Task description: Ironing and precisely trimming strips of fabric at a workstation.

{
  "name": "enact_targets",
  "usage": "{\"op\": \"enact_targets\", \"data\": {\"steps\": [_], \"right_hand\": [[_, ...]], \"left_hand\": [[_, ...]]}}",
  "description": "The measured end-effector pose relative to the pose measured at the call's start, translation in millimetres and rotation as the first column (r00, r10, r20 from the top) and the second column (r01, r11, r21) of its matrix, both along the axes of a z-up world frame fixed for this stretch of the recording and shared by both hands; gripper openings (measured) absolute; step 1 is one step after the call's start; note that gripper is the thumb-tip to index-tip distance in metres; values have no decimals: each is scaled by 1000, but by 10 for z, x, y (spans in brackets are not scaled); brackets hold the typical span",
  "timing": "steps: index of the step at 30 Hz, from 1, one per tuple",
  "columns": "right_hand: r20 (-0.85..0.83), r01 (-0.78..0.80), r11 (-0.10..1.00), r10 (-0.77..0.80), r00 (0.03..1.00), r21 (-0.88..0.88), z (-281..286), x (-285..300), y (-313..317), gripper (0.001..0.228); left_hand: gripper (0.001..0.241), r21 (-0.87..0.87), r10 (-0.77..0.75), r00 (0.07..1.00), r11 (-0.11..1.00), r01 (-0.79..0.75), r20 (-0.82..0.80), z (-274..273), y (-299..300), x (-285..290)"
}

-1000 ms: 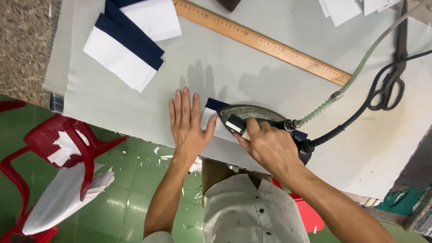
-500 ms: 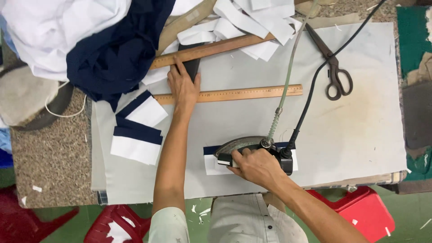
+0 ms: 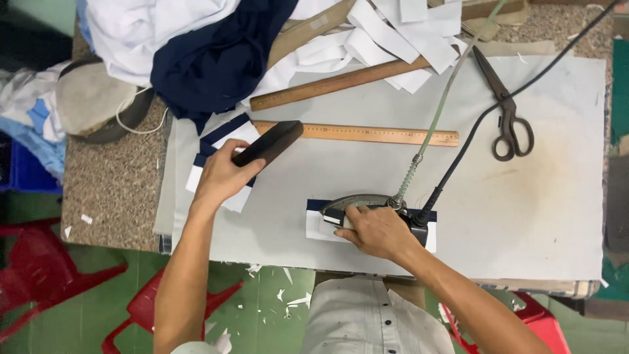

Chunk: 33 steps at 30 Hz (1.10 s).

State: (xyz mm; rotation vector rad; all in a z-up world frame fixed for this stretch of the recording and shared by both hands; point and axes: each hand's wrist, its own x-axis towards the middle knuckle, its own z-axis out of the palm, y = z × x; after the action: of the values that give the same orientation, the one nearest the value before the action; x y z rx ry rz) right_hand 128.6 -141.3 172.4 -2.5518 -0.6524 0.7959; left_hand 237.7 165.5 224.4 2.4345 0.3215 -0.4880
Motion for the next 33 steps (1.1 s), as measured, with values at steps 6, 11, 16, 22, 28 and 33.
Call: {"op": "enact_targets", "data": {"steps": [6, 11, 16, 22, 28, 33], "right_hand": [[47, 44, 960, -59, 997, 276, 177, -40, -142, 61], [211, -118, 858, 11, 977, 500, 83, -214, -562, 46], [488, -582, 806, 467, 738, 109, -44, -338, -948, 100], [343, -664, 718, 689, 638, -208, -349, -233, -890, 96], [-32, -237, 966, 241, 970, 98, -235, -37, -355, 41], [26, -204, 976, 202, 979, 72, -477, -8, -229, 43]], "left_hand": [[56, -667, 490, 863, 602, -439, -126, -59, 218, -1483], [84, -940, 549, 835, 261, -220, -43, 27, -905, -2771], [88, -997, 575, 818, 67, -46, 0, -207, -2101, -3418], [80, -873, 740, 649, 188, -451, -177, -1884, -3350, -4281], [73, -192, -9, 952, 979, 71, 307, -995, -4091, -3411], [55, 45, -293, 835, 950, 309, 465, -1235, -4264, -2689]]}}
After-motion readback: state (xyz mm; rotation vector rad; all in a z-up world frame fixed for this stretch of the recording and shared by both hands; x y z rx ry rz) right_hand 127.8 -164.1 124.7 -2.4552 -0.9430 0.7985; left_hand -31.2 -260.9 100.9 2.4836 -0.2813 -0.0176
